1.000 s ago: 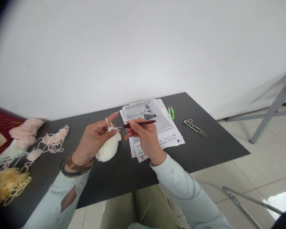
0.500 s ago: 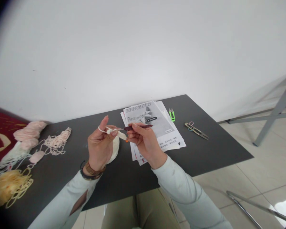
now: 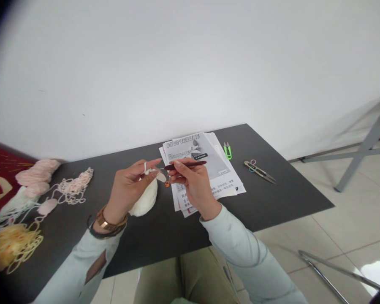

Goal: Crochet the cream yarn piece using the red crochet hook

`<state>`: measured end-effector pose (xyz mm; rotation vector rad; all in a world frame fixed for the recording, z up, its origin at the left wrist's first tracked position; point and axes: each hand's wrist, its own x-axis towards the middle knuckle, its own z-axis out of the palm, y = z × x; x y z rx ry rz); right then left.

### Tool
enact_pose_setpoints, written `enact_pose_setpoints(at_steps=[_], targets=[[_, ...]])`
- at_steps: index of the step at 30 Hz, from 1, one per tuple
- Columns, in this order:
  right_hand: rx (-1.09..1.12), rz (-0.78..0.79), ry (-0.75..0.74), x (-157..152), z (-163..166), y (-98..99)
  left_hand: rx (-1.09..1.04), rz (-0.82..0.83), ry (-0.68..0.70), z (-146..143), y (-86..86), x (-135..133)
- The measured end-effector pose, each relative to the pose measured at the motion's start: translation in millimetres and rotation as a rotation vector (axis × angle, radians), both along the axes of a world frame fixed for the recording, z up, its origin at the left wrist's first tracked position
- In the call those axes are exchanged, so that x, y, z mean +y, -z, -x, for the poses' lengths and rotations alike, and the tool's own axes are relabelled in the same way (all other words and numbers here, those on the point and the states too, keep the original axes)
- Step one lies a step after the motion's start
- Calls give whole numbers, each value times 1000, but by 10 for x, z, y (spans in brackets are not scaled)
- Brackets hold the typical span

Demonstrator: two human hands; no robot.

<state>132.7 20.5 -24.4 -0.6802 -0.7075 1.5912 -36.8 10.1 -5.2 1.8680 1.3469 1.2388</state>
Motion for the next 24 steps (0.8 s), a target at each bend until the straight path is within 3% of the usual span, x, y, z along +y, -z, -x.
enact_pose_setpoints(at_steps=[4, 7, 9, 14, 16, 24], targets=[[-111, -98, 58, 23, 4, 62, 177, 18, 97, 15, -124, 12], [-164, -150, 91, 34, 7, 88, 252, 47, 91, 16, -151, 42], [-157, -142, 91, 39, 6, 88, 152, 105, 88, 2, -118, 55], [-23, -2, -9, 59, -11, 67, -463, 181, 70, -90, 60, 4], [19, 53, -53, 65, -19, 62, -609, 182, 25, -136, 116, -30], [-27, -39, 47, 42, -35, 28, -654, 81, -84, -183, 148, -39]])
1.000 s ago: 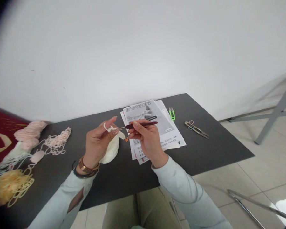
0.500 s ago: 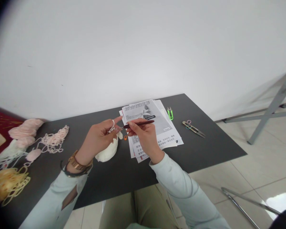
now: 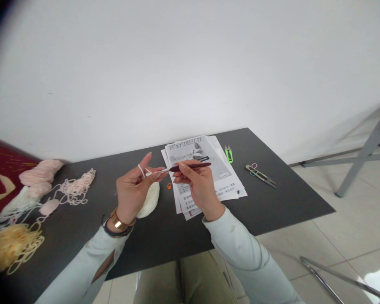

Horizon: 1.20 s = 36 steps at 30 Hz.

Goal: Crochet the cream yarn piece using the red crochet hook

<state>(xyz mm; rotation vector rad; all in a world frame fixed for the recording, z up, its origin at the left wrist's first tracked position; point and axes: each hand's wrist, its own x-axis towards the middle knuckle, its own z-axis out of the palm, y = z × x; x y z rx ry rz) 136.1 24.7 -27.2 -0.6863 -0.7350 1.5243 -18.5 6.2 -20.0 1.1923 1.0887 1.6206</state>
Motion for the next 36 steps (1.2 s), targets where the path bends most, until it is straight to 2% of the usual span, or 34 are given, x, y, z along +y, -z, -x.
enact_pose_setpoints(at_steps=[4, 9, 18, 23, 25, 27, 30, 33, 36], targets=[[72, 100, -74, 19, 9, 16, -21, 10, 50, 0, 2, 7], [124, 183, -130, 19, 30, 33, -71, 26, -20, -50, 58, -6], [119, 137, -88, -37, 86, 4, -127, -13, -19, -67, 191, 13], [17, 31, -37, -95, 151, 28, -64, -40, -50, -58, 228, 11], [-99, -74, 37, -138, 177, 30, -71, -19, -42, -64, 235, 4], [-268, -253, 163, -188, 188, 43, -117, 19, -21, -77, 226, -5], [-587, -682, 371, -255, 164, 105, -245, 94, 31, -99, 169, -22], [-915, -1065, 411, -286, 103, 179, -412, 163, 81, -112, 69, -47], [-1071, -1260, 436, -282, 47, 206, -507, 211, 101, -115, -32, -81]])
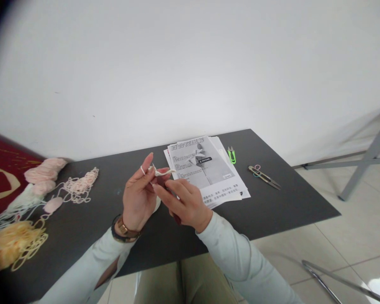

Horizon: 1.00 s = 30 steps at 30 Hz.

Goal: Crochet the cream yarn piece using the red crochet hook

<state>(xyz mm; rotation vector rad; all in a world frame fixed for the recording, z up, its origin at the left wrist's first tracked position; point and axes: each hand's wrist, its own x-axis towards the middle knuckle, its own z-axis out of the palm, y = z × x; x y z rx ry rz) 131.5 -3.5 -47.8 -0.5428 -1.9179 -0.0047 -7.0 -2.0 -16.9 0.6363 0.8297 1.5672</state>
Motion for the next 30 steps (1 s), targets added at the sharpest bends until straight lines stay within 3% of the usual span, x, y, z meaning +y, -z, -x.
enact_pose_setpoints(at_steps=[3, 6, 12, 15, 18, 22, 30], targets=[[-11, -28, -36, 8, -18, -18, -44, 14, 20, -4, -63, -32], [133, 90, -122, -7, 18, -50, -81, -23, 69, -7, -83, -48], [689, 623, -259, -22, 170, -109, -133, -102, 141, 26, -48, -13], [929, 886, -380, 17, 200, -135, -13, -142, 116, 62, -30, 11], [1032, 1070, -456, 57, 185, -161, 137, -189, 57, 104, -19, 36], [1059, 1148, -493, 84, 156, -178, 249, -226, 32, 164, -14, 69], [1126, 1152, -544, 114, 116, -215, 283, -275, 38, 231, -116, 64]])
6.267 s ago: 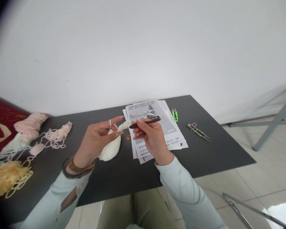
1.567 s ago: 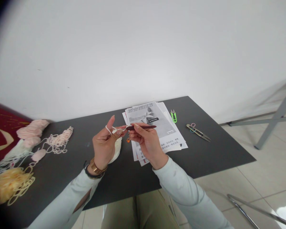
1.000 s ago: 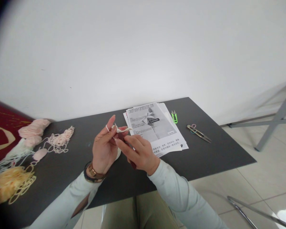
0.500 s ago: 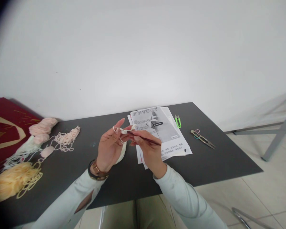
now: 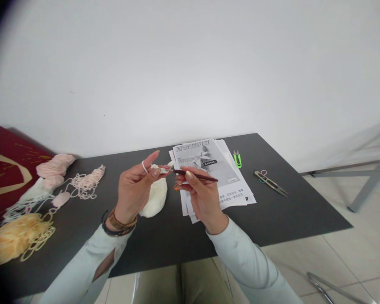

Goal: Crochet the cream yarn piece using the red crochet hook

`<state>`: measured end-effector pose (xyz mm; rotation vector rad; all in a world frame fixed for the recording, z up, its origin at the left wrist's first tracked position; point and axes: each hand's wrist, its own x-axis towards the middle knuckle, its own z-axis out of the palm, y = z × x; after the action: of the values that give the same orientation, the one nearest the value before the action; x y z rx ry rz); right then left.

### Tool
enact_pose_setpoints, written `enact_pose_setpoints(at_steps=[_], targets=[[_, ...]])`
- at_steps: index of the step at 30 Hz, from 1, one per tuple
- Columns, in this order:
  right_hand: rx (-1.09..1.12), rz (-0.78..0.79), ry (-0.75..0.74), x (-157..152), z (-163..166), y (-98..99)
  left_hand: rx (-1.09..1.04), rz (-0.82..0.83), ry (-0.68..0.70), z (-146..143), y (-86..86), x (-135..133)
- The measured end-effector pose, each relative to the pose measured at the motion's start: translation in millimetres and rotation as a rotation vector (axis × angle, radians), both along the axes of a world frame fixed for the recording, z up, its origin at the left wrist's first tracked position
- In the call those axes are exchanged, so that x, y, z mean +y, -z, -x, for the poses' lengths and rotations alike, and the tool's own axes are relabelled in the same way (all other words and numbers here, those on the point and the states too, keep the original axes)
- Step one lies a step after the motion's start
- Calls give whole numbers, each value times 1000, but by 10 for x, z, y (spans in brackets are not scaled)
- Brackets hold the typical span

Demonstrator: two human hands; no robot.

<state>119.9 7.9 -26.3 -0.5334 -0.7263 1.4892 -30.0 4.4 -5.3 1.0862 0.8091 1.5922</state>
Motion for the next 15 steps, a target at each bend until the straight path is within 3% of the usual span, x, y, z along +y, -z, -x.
enact_pose_setpoints(at_steps=[15], targets=[[1, -26, -6, 8, -71, -39, 76, -29, 35, 52, -61, -25]])
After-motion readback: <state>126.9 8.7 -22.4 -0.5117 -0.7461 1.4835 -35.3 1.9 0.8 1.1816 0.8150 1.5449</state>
